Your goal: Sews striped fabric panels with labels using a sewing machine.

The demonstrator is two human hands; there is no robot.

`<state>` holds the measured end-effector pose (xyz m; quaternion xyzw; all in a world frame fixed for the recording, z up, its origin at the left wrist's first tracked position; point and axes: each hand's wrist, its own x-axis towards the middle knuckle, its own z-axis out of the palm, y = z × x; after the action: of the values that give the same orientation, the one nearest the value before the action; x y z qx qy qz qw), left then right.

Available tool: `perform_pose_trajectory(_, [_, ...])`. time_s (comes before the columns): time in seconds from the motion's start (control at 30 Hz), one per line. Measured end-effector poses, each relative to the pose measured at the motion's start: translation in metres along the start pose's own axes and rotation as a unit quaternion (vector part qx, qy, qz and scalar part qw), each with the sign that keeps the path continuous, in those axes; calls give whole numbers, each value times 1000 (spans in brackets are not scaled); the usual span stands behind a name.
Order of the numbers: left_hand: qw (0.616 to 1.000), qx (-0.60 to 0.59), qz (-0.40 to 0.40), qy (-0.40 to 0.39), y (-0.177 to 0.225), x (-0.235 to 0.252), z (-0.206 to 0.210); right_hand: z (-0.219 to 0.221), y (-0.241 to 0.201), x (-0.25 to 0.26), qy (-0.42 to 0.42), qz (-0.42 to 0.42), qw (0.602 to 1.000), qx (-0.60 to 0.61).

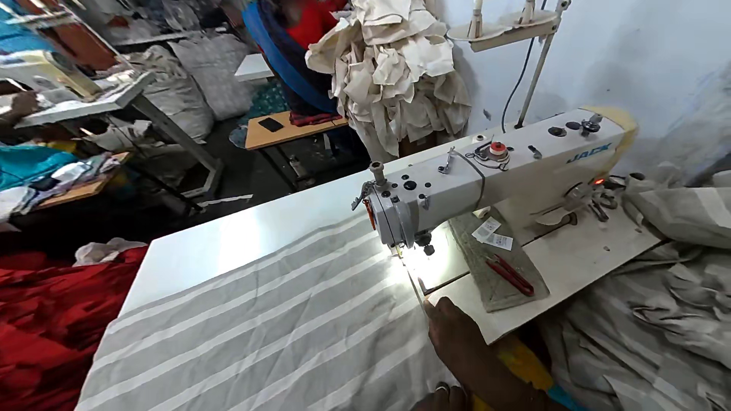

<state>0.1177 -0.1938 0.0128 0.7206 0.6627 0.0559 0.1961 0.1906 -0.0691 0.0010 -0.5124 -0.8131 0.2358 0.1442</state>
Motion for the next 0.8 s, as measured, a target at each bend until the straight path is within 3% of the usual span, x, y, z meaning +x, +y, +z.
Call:
perform_pose_trajectory(0.1, [984,39,78,157,-3,6,2,-5,4,2,-29,-9,999,21])
perform_pose_trajectory(0.23, [974,61,71,206,-14,19,-5,-9,7,9,-62,-18,998,26])
perform_pose_trajectory(0.37, [953,104,99,267,-38,37,3,-3,9,14,-15,-44,998,33])
perform_pose_trajectory(0.6, [941,90,151,290,-90,67,10,-3,12,31,-23,-46,997,53])
perform_pose_trajectory(0.8, [947,38,171,269,-117,103,-14,-10,5,69,-28,-10,998,56])
